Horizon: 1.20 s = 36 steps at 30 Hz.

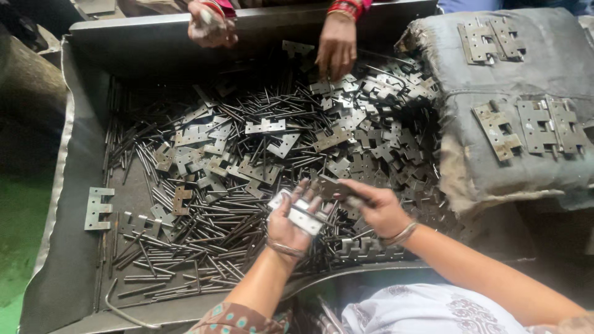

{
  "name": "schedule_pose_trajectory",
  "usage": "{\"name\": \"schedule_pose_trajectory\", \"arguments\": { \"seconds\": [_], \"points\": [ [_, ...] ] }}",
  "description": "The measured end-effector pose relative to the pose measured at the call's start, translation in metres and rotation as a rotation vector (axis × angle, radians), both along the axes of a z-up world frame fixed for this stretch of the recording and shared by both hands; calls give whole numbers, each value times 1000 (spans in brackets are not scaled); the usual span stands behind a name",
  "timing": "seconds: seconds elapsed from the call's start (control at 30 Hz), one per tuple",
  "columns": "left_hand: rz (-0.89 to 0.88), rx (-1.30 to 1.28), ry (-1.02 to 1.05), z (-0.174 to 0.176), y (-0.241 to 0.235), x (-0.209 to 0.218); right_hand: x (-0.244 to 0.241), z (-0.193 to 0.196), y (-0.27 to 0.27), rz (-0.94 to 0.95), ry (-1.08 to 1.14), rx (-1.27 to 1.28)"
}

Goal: The person sorts metal hinges and pins from a large bin, picking them up and placing them on a workstation.

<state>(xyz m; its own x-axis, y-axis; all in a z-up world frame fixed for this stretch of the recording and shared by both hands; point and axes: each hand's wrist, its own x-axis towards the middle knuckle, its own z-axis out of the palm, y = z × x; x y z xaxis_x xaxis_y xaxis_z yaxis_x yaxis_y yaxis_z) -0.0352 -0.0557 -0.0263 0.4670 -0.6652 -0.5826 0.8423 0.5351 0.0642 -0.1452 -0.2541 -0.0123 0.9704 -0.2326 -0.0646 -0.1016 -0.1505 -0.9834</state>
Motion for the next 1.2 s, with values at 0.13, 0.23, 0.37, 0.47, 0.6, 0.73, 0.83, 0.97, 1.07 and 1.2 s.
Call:
{"name": "schedule_pose_trajectory", "arguments": {
  "seconds": [0.13, 0.23, 0.37, 0.47, 0.6, 0.73, 0.83, 0.97, 1.07, 1.2],
  "points": [
    [30, -431, -118, 0, -14, -29, -3, 22, 34, 385, -355, -550],
    [-88, -241, -243, 10, -11, -29, 2, 32, 29, 426, -362, -544],
    [-501, 423, -848, 6, 10, 1, 5, 42, -4, 12, -76, 138],
    [-890, 1528, -1863, -13, 30, 41, 3, 64, -54, -279, 25, 139],
    [-1296, 1673, -1647, -37, 48, 51, -18, 76, -138, -557, -188, -891],
    [-1203, 1689, -1507, -51, 47, 56, -56, 63, -235, -565, 8, -1468],
    [-1251, 1664, -1431, -52, 47, 61, -80, 45, -277, -546, 198, -1419],
    [-1305, 1667, -1505, -45, 45, 53, -79, 61, -265, -447, 153, -1334],
    [-1238, 1731, -1596, -38, 35, 43, -45, 107, -198, -371, 50, -1305],
    [-1291, 1631, -1414, -19, 34, 49, 52, 95, -90, 171, -53, -1036]
  ]
}}
